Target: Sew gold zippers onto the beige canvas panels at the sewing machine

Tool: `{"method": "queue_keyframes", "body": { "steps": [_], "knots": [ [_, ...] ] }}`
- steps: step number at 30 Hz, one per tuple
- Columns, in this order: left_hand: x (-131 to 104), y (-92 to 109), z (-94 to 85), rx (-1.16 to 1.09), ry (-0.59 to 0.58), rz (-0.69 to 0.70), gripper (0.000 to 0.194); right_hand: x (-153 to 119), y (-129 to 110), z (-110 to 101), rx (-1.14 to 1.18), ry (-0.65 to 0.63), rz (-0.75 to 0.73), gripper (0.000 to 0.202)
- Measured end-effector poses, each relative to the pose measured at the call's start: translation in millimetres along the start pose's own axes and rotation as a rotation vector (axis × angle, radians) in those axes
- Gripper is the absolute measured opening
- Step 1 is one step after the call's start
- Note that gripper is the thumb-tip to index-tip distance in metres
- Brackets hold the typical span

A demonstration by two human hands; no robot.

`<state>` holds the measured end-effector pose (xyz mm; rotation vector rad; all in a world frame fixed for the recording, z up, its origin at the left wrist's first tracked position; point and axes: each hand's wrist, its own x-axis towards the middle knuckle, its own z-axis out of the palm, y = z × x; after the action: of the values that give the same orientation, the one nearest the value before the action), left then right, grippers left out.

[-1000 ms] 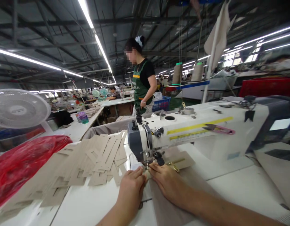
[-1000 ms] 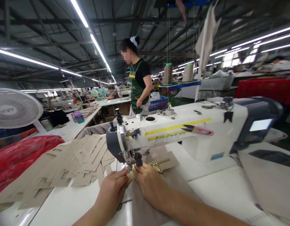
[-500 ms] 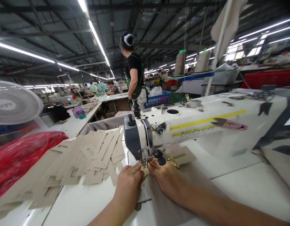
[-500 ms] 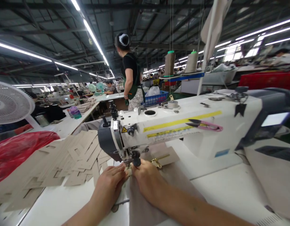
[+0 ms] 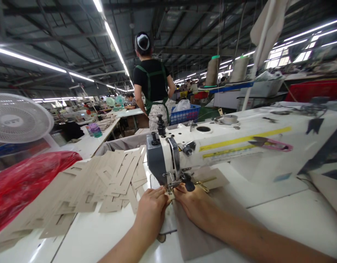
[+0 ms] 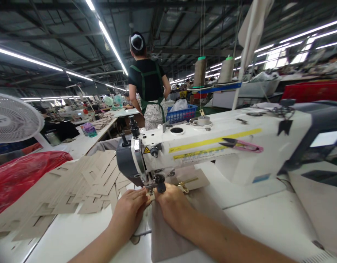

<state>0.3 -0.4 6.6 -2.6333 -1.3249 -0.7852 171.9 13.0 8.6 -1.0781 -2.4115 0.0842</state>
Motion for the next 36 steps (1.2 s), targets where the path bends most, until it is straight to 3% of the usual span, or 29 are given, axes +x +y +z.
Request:
{"method": "queue_keyframes", "body": {
  "steps": [13,22,28,31,33,36],
  "knots": [
    [0,-1,4.6,0.018,0.051,-0.026,0.018,3,3,2,0.031,0.042,0.043,0.024],
    [-3,1,1.0,0.009,0.042,0.019,0.022,-2,0,3,0.046,0.103,-0.025,0.024],
    [-3,0,1.4,-0.012,0.075,-0.051,0.024,-2,0,9,-0.036,0.102,0.100,0.020],
    [-10,6,-0.8,0.119,0.038,-0.164,0.023,-14,2,13,-0.133,0.085,0.220,0.038],
    [-18,15,-2.9,0.197,-0.043,-0.227,0.037,-29,4,16,-0.175,0.066,0.236,0.054],
    [-33,38,-8.0,0.116,-0.158,-0.226,0.049,-65,3,25,-0.255,0.100,0.207,0.061]
  ]
}}
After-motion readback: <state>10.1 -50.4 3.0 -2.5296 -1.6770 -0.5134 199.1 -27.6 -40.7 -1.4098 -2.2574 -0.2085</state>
